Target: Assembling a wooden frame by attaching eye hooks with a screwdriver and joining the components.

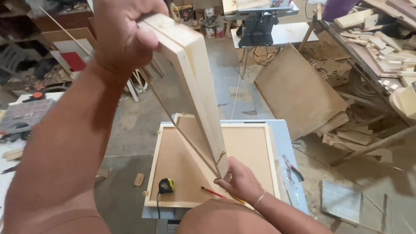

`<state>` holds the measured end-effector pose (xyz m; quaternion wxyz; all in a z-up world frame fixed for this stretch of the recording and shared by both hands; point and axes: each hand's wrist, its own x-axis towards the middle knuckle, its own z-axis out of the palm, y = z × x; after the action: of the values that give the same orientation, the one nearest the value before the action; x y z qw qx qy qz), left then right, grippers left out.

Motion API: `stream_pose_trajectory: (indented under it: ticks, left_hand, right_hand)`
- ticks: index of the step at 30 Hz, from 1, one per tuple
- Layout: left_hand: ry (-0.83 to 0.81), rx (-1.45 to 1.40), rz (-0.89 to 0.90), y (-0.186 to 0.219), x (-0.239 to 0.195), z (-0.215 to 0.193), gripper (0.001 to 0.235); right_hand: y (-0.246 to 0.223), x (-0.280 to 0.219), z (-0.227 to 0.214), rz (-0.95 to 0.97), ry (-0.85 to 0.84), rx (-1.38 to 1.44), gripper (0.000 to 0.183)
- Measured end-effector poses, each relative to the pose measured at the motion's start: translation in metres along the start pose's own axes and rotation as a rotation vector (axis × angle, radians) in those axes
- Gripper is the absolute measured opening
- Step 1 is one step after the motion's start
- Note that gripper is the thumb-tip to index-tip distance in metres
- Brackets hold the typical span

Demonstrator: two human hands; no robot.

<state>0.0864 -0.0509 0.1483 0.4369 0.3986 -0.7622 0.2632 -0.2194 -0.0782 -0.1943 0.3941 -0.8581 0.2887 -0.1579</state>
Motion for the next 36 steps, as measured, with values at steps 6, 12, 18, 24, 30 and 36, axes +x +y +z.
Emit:
stream_pose_trajectory:
  ticks: [6,12,18,24,30,36]
  left_hand:
    - [-0.072,0.124,0.085,0.015,-0.012,0.018,0.084]
    - [-0.084,0.230,0.064,0.019,-0.028,0.023,0.081]
    - [-0.071,0.218,0.050,0.024,-0.032,0.023,0.081]
    - [-0.177,0.234,0.022,0.053,-0.029,0.030,0.079]
    - [-0.258,0.306,-0.016,0.061,-0.026,0.043,0.079]
    - [-0.524,0.267,-0.117,0.053,-0.006,0.043,0.073]
  right_hand:
    - [0.028,0.024,0.032,0.007,-0.092,-0.001,0.044]
    - [0.033,0.044,0.017,0.059,-0.147,-0.034,0.035]
    - [0.065,0.061,0.020,-0.090,-0.143,-0.087,0.040]
    - [0.093,0.060,0.023,-0.165,-0.159,-0.088,0.038]
    - [0.102,0.060,0.017,-0.109,-0.079,-0.028,0.039]
    - [0.058,0.042,-0.003,-0.362,0.579,0.176,0.045]
